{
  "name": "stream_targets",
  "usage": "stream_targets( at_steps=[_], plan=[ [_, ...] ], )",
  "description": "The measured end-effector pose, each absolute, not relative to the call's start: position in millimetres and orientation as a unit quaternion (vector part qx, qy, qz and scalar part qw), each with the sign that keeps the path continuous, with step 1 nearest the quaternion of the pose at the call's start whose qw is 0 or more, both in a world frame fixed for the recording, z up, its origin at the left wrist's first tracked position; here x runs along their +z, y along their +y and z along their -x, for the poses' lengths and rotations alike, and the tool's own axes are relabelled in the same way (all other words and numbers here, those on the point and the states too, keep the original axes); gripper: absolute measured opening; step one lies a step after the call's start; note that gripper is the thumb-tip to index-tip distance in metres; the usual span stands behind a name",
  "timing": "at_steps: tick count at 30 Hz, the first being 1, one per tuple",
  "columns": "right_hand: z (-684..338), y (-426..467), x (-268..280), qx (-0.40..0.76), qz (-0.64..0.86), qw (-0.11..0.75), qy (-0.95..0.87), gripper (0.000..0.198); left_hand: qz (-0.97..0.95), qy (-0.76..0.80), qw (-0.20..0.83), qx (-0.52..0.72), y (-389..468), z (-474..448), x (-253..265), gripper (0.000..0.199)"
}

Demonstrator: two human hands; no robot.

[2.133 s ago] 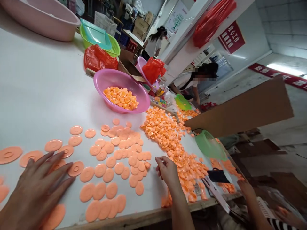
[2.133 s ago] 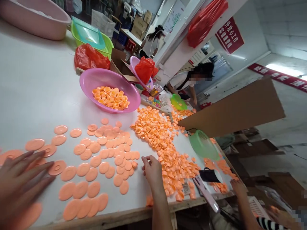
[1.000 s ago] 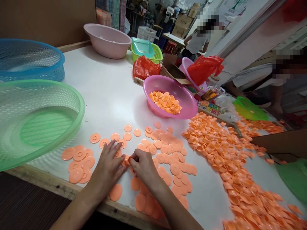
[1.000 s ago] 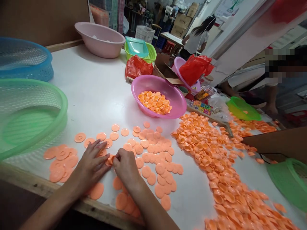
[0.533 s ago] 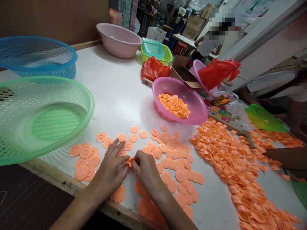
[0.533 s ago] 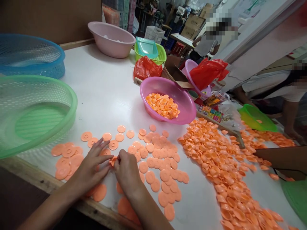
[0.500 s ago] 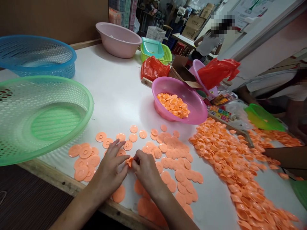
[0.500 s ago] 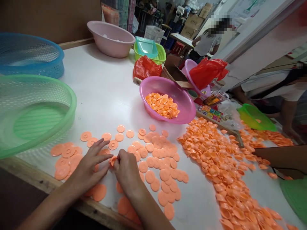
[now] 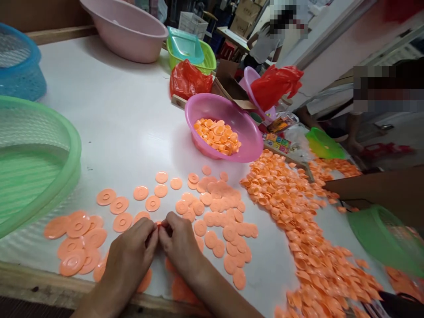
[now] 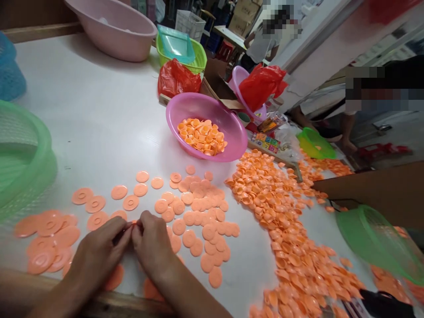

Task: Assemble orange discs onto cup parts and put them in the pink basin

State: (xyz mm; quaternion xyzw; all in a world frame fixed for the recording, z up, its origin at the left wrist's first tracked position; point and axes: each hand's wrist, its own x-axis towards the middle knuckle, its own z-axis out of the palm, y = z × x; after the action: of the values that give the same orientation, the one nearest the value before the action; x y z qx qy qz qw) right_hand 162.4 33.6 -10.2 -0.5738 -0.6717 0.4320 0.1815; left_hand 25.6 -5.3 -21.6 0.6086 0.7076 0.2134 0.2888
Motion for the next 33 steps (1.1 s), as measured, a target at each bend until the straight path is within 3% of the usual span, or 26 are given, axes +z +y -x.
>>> stream_targets(
  at_steps=[5,7,10,12,14,16,22,27,33],
  plan=[
    [-162,40,-11,0.500,0.578,0.145,-0.628,0.014,-0.604,0.719,0.315,0.142,0,-24,-15,0.026],
    [-163,40,-9,0.497,0.570,0.143,-0.638,0.015,-0.602,0.715,0.313,0.169,-1,-22,-14,0.026],
    [-169,26,-7,0.415,0.521,0.240,-0.706,0.015,-0.555,0.690,0.334,0.323,-12,-19,-18,0.026],
    [-177,10,-7,0.354,0.476,0.314,-0.741,0.013,-0.493,0.662,0.400,0.399,-24,-20,-20,0.045],
    [-184,-6,-6,0.314,0.446,0.362,-0.755,0.013,-0.450,0.628,0.477,0.419,-34,-23,-18,0.051],
    [-190,-18,-5,0.299,0.446,0.396,-0.745,0.014,-0.449,0.597,0.513,0.422,-41,-29,-11,0.044],
    [-197,-28,-1,0.346,0.482,0.451,-0.667,0.034,-0.523,0.574,0.454,0.436,-44,-55,8,0.029],
    [-200,-31,-1,0.337,0.501,0.488,-0.631,0.024,-0.510,0.604,0.416,0.450,-47,-76,11,0.029],
    [-197,-39,-15,0.245,0.586,0.500,-0.588,0.017,-0.570,0.607,0.426,0.355,-39,-80,-11,0.040]
  ],
)
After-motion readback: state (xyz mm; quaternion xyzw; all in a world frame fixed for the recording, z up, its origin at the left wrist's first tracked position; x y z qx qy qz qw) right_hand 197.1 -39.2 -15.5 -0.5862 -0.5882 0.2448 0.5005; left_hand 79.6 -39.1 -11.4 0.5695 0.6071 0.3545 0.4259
